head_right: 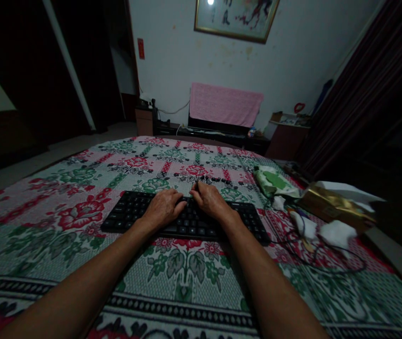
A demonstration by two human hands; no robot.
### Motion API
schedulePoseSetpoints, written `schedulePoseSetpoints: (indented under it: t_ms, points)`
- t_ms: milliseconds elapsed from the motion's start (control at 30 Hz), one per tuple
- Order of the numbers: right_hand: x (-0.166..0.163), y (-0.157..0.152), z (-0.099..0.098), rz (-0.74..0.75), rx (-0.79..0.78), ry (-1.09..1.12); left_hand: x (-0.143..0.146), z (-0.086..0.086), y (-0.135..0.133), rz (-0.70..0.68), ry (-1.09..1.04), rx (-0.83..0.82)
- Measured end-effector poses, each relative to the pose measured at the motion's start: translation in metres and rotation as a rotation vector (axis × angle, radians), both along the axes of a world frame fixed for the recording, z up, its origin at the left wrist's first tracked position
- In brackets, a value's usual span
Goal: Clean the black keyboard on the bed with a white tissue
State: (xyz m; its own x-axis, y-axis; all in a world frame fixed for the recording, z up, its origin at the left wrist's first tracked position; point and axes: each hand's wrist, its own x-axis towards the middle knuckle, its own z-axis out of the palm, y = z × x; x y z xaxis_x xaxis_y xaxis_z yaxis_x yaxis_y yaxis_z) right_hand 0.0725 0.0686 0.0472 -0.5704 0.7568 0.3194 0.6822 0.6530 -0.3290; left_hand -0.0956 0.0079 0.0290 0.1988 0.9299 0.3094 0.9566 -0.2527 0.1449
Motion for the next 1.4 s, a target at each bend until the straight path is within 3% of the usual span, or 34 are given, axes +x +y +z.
schedulePoseSetpoints:
  t_ms: [733, 867, 1200, 1400]
  points:
    - [-0.002, 0.016, 0.000, -0.106, -0.091, 0.079, -0.001, -0.003, 0.003, -0.013, 0.004, 0.021]
    - [-0.001, 0.015, 0.000, -0.071, -0.077, 0.099, -0.001, -0.003, 0.002, -0.014, 0.012, 0.023]
    - [0.007, 0.024, -0.011, -0.048, -0.241, 0.370, -0.001, -0.004, 0.003, -0.004, 0.014, 0.027]
    - [0.003, 0.010, -0.006, 0.008, -0.260, 0.444, -0.003, -0.011, 0.006, -0.033, -0.052, 0.078]
